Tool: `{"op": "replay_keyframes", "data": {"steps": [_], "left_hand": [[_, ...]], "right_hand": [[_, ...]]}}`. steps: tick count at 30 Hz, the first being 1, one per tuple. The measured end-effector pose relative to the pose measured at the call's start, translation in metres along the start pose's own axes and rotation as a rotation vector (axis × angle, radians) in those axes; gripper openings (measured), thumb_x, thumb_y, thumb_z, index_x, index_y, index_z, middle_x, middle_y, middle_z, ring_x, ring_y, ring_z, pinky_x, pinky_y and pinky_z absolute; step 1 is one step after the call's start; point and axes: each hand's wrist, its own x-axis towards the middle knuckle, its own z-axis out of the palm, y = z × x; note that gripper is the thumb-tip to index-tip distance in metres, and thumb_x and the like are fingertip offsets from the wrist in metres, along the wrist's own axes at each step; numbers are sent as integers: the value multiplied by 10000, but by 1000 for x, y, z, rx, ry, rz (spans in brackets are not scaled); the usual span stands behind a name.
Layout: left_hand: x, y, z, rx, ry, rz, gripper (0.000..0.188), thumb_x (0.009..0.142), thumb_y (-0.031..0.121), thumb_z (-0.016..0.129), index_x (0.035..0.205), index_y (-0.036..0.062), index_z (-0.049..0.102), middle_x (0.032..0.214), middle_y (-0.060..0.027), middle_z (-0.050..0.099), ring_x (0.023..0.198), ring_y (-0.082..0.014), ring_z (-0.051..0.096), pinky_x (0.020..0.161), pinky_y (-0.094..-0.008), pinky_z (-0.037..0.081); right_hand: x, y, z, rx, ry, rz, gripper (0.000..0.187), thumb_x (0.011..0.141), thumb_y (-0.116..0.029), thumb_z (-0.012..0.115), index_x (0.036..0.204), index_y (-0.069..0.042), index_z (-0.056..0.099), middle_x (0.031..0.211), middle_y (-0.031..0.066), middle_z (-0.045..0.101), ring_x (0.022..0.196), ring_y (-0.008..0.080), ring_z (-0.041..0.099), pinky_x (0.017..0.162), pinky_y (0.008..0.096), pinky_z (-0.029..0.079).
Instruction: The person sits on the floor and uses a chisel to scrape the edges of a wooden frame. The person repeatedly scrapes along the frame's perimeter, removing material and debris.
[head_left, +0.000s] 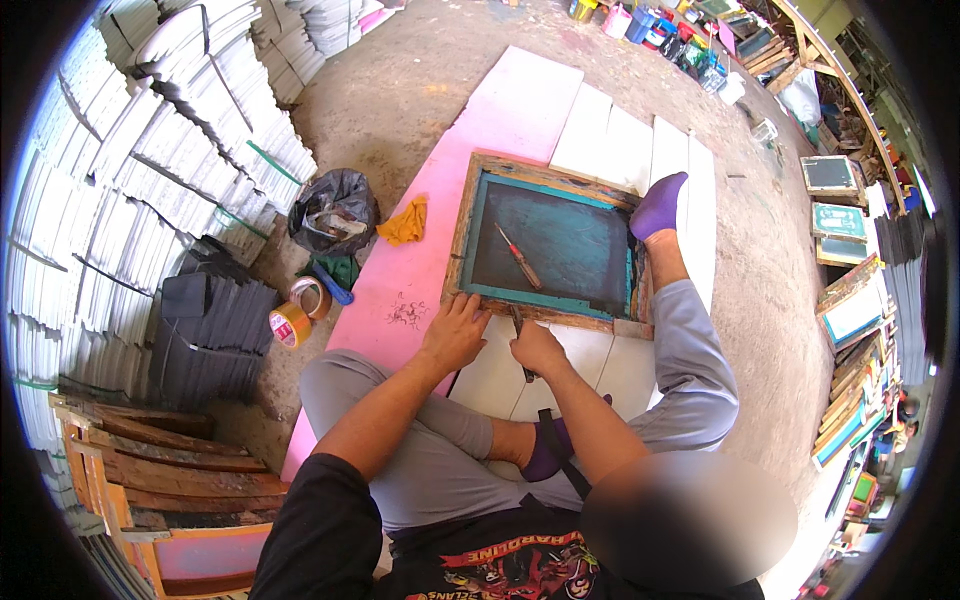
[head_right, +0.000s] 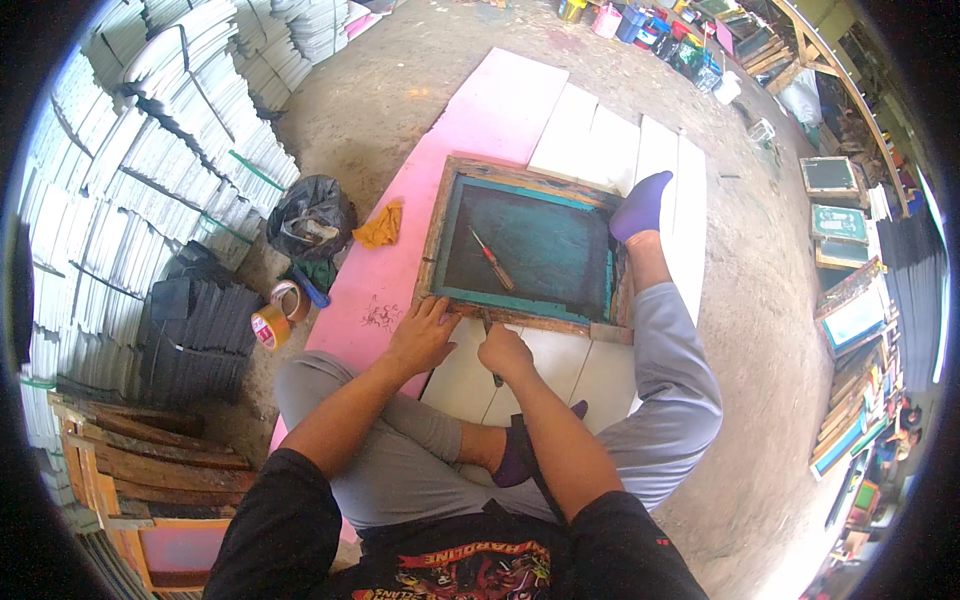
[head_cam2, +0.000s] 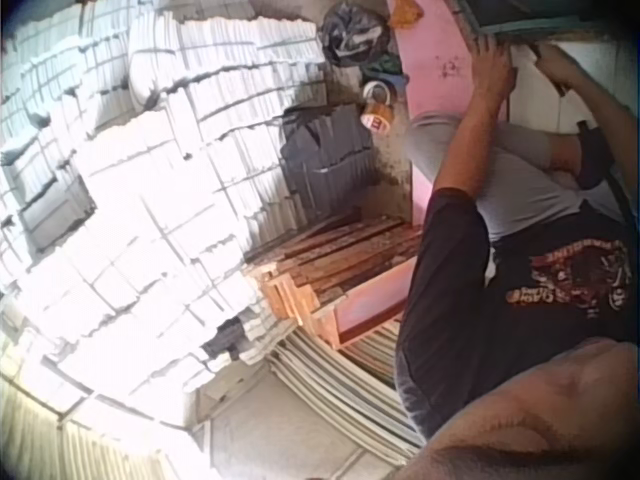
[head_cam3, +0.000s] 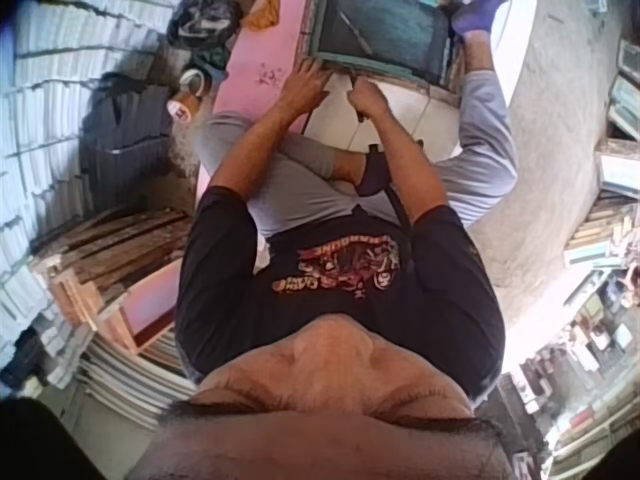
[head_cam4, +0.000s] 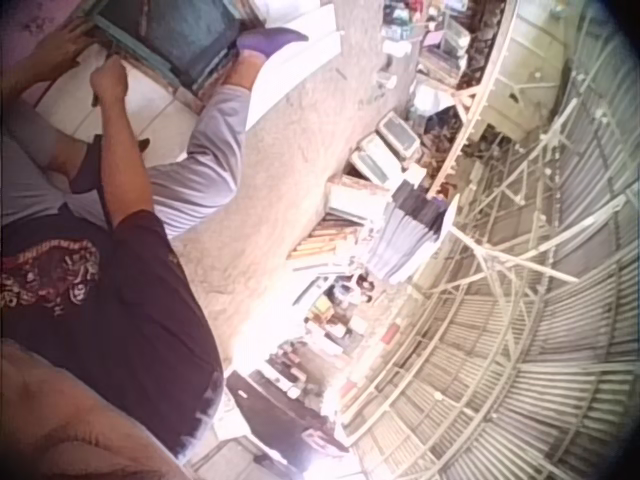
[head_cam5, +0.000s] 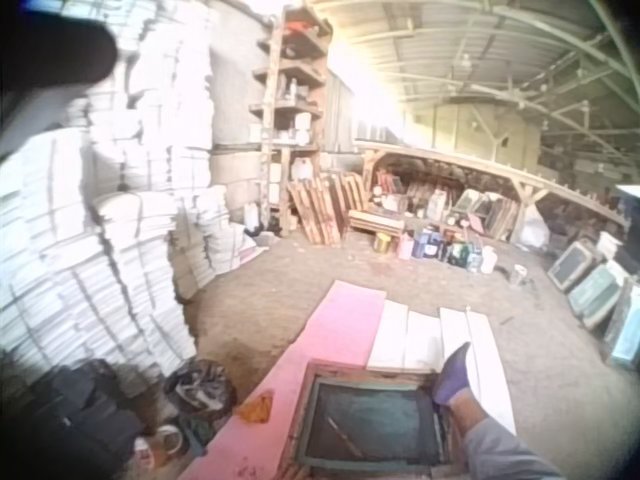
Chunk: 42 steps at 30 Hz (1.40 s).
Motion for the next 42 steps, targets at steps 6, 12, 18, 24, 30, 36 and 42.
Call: {"op": "replay_keyframes", "data": {"steps": [6,12,18,24,30,36,42], "left_hand": [[1,1,-1,-4,-43,-17,602,780,319,826,1309,80,666,1404,-204,540,1328,-378,474,1128,-470,395],[4,1,3,-13,-68,-44,574,803,321,808,1307,83,671,1397,-205,545,1327,-383,475,1130,-476,388],[5,2,1,-13,-66,-39,559,811,313,799,1306,86,670,1404,-200,537,1334,-383,475,1127,-483,391],[6,0,-1,-44,-51,-38,595,802,293,806,1342,104,643,1403,-193,531,1334,-380,475,1113,-481,410],[8,4,-6,-66,-2,-59,538,834,255,773,1339,120,646,1378,-131,569,1296,-335,521,1073,-465,442],[-3,-21,-15,-18,-59,17,197,848,176,691,1024,114,755,1050,-68,719,1099,-268,637,974,-429,484],[-24,-56,-41,43,-234,-57,99,841,181,705,830,108,770,913,-92,749,988,-291,691,907,-438,509]], "right_hand": [[-2,-3,11,-7,55,14,357,907,-137,560,1210,43,616,1121,304,714,1063,460,704,949,528,550],[-4,-3,13,0,100,-13,338,927,-124,509,1187,69,603,1061,333,711,1050,472,705,937,549,549],[5,9,26,4,154,-40,335,889,-155,591,1150,53,574,996,336,713,968,489,713,881,562,567],[2,17,38,-3,223,-59,310,912,-167,564,1166,10,554,943,318,717,924,485,718,829,575,565],[0,29,34,24,178,-179,337,899,-206,609,1157,-2,537,910,318,709,895,498,704,815,589,551],[-23,-10,50,83,52,-312,320,880,-202,634,1114,-4,546,914,315,702,907,509,685,826,590,533],[-23,-46,57,118,-75,-421,353,891,-260,700,1083,14,587,913,285,712,902,467,706,817,553,548]]}}
